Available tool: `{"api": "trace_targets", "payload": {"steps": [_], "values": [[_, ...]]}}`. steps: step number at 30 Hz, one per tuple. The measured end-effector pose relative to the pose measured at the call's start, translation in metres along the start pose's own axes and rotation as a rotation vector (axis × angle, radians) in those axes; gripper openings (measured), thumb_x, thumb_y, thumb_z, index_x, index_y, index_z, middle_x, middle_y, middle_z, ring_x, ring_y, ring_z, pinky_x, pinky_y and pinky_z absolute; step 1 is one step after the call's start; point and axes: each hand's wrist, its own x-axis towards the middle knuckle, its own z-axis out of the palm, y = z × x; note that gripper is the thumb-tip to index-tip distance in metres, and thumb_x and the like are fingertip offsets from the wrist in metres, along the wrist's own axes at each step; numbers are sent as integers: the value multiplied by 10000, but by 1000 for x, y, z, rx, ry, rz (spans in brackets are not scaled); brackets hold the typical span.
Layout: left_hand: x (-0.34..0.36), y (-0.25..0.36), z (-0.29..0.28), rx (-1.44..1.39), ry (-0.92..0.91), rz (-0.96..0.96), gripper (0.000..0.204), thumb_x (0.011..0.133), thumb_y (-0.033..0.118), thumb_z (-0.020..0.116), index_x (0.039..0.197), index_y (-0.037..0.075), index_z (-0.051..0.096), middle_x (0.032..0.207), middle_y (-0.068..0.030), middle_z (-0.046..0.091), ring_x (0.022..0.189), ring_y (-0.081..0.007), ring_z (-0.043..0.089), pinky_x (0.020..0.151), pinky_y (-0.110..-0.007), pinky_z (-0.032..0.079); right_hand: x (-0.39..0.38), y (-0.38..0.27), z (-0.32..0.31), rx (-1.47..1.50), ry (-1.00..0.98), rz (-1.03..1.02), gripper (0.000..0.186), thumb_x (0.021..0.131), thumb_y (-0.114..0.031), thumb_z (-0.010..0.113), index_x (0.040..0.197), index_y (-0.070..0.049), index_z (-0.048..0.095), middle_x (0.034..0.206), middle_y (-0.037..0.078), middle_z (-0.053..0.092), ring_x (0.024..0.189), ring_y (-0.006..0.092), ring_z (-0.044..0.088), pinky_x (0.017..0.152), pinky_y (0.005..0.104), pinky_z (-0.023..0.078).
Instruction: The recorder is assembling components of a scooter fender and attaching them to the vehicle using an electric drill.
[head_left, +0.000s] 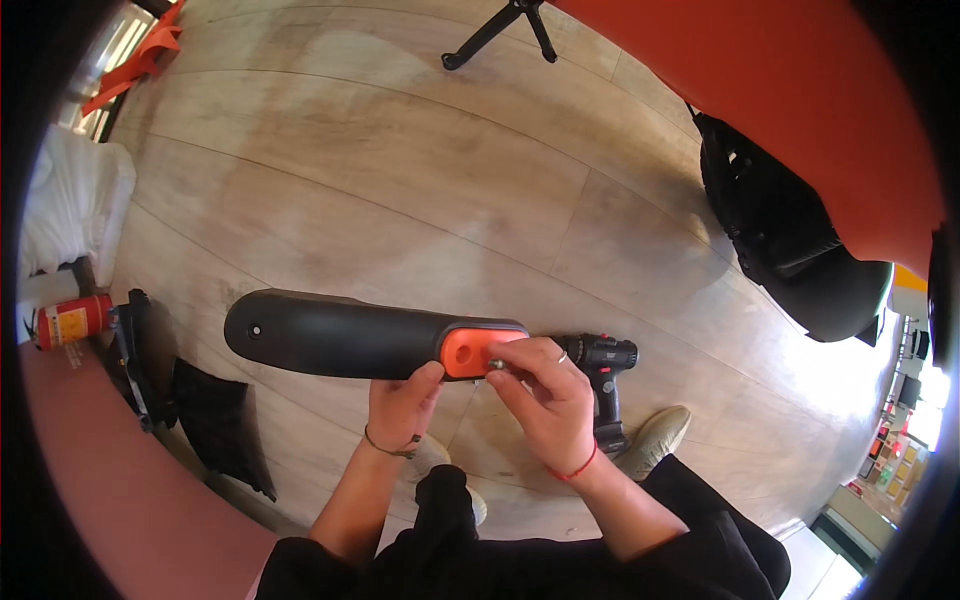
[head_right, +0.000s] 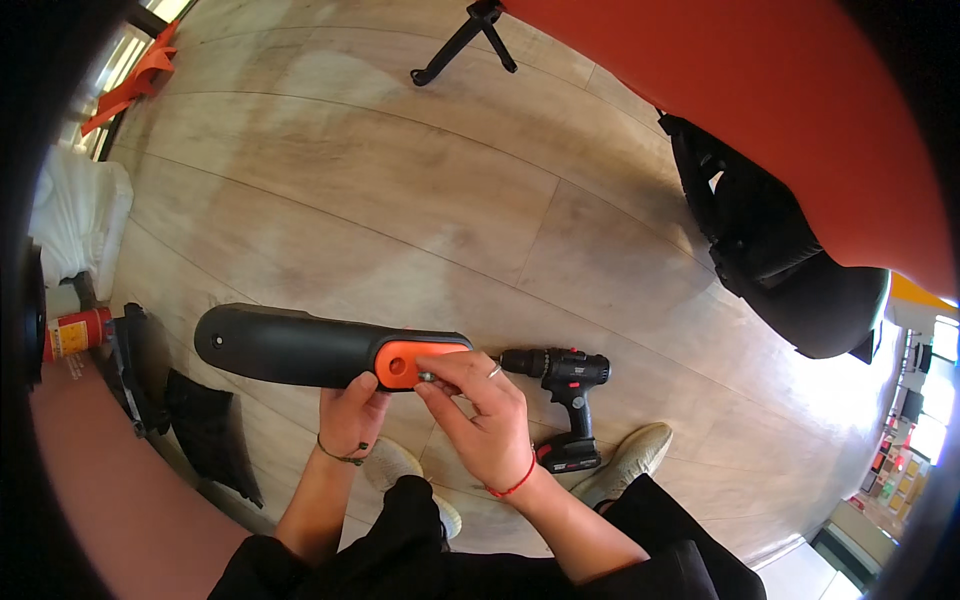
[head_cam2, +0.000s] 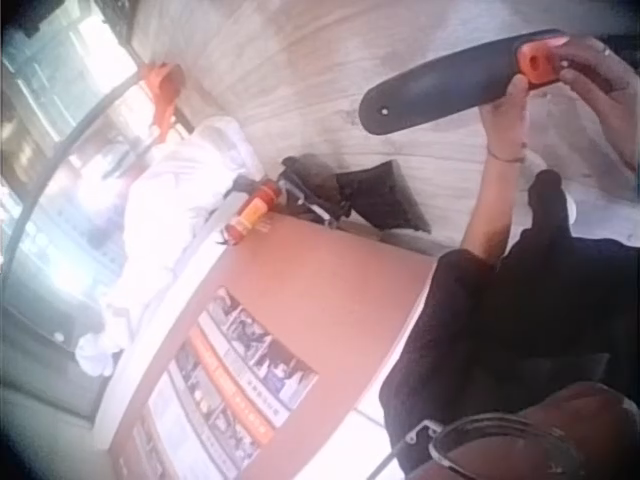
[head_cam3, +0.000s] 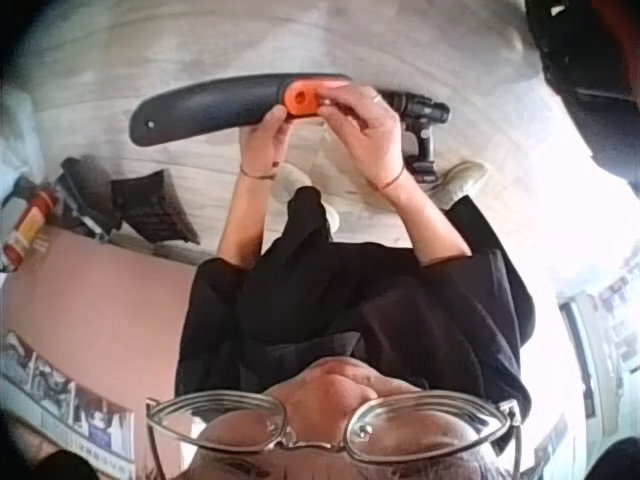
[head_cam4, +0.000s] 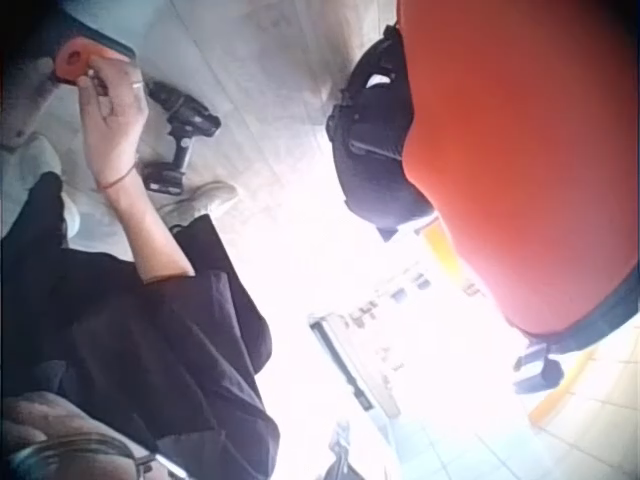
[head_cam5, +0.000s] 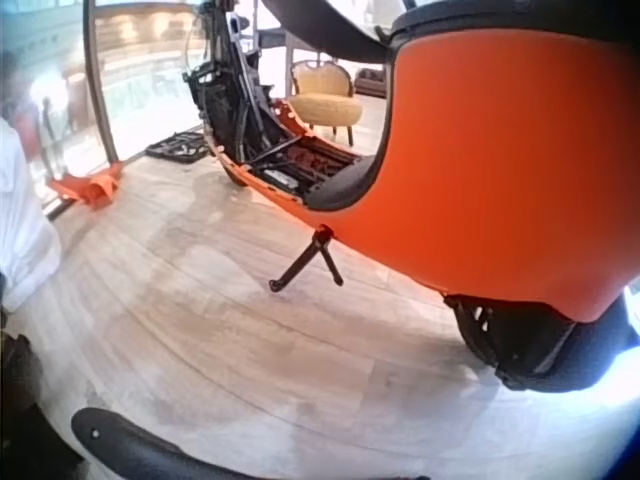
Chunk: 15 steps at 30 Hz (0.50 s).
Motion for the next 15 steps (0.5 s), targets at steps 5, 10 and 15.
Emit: {"api": "trace_targets", "payload": {"steps": [5,10,15], "values": [[-3,-1,3,-21,-18,-11,368,847,45,585,1203,37,490,1205,-97,539,1200,-281,471,1007,-405,387,2,-2,2,-194,46,-79,251,737,38,696,969,-5,610,931,84,582,772,133,577,706,238,481],[-6,-4,6,-54,-51,16,342,846,32,585,1180,59,512,1165,-62,561,1105,-205,526,982,-379,397,6,-7,5,-260,62,-147,250,705,35,721,928,-21,623,916,82,538,770,145,583,689,248,513],[-4,-14,5,-126,-70,2,337,842,27,589,1170,64,520,1162,-47,567,1109,-193,525,999,-363,378,8,-8,4,-275,74,-123,183,714,-26,730,869,-33,632,915,78,502,690,180,604,596,275,497]]}}
